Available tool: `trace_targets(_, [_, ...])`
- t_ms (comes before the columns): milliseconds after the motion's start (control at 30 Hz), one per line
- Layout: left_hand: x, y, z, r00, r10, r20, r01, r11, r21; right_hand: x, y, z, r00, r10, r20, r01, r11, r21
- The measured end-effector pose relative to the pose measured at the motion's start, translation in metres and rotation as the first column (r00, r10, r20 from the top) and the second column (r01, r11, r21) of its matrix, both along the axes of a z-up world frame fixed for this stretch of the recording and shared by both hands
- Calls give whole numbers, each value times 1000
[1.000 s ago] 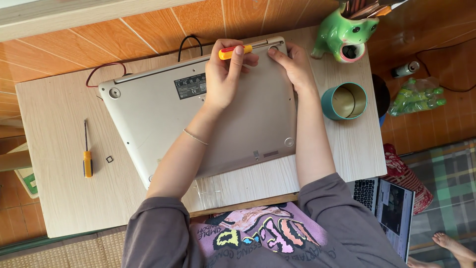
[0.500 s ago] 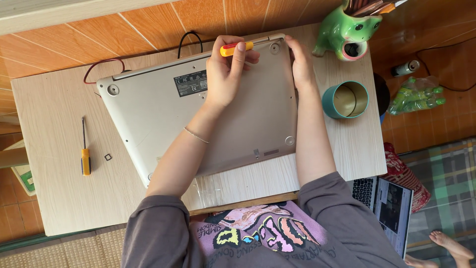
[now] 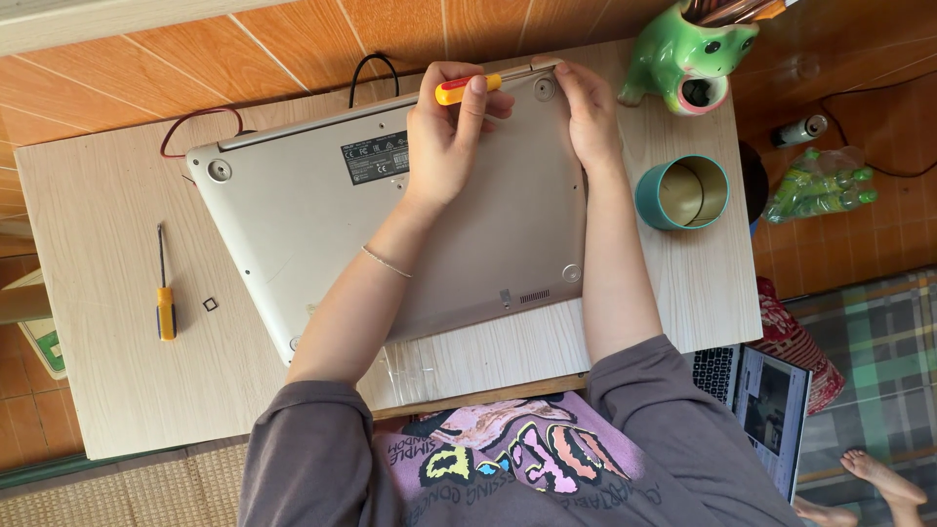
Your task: The recorder is repairing a laptop by removing internal screws, manipulating internal components, and then reassembling the casing using a screwdriver.
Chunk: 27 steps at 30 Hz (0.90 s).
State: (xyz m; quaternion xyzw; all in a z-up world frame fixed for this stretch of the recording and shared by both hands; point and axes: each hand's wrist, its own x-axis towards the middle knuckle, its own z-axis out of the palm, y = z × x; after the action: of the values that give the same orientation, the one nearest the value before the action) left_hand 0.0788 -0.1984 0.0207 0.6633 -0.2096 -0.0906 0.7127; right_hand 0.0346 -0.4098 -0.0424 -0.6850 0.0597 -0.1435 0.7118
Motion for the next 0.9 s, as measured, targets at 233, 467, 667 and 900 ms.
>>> trace_targets(233, [0, 1, 0, 1000, 2, -30, -4, 999, -48, 1, 2, -3, 995, -79, 53, 86, 986, -144])
trace_targets(467, [1, 1, -3, 999, 8, -39, -11, 995, -99, -3, 14, 24, 963, -253, 93, 268, 855, -444])
trace_targets(667, [1, 1, -3, 999, 8, -33, -11, 996, -89, 3, 3, 4, 968, -202, 150, 237, 929, -283])
trace_targets(900, [2, 1, -4, 999, 7, -39, -10, 995, -95, 2, 0, 9, 989, -150, -5, 150, 988, 32])
